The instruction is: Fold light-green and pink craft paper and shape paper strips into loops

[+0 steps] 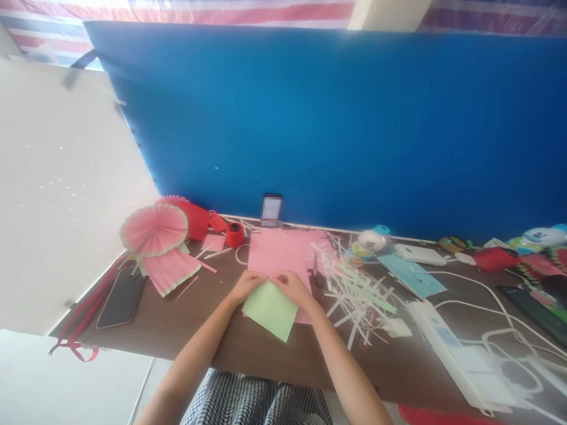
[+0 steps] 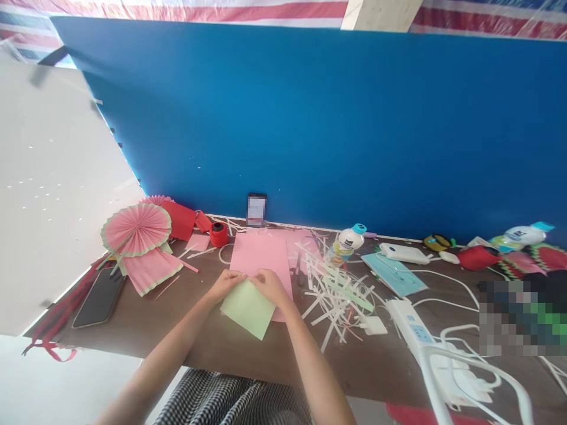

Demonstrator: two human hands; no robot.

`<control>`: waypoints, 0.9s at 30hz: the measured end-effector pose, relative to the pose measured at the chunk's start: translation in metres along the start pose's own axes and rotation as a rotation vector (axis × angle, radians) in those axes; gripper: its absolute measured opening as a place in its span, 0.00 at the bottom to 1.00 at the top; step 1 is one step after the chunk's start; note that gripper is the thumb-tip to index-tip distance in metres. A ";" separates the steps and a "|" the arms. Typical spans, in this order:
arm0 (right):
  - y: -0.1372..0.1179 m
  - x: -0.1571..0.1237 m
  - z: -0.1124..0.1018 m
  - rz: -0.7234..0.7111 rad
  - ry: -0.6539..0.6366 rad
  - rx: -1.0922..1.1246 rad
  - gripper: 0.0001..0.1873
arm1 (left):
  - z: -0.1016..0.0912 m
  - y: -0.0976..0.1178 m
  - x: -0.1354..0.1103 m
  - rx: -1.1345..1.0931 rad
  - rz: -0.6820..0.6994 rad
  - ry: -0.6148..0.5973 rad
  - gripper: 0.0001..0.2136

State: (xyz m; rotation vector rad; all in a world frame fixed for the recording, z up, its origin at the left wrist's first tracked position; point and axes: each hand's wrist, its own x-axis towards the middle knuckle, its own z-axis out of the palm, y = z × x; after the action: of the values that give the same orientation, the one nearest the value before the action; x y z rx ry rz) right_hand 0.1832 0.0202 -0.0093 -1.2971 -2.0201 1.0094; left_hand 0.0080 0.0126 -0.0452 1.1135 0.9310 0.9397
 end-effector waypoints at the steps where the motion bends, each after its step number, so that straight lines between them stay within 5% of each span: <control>1: 0.000 -0.001 -0.001 -0.003 0.004 -0.003 0.13 | -0.001 0.000 0.000 -0.041 -0.019 0.000 0.18; 12: 0.013 -0.020 -0.028 0.075 0.075 0.018 0.14 | -0.011 0.001 0.005 -0.224 -0.033 0.038 0.18; 18: 0.024 -0.026 -0.015 0.098 0.214 0.279 0.15 | -0.012 -0.001 0.006 -0.202 -0.006 0.114 0.18; 27: 0.042 -0.031 -0.001 0.165 0.332 0.408 0.16 | -0.015 0.005 0.004 -0.362 -0.078 -0.067 0.19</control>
State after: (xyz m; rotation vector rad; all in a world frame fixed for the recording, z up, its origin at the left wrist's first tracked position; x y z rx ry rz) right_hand 0.2187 0.0032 -0.0442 -1.3157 -1.3929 1.1230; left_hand -0.0053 0.0215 -0.0434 0.7901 0.7095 0.9568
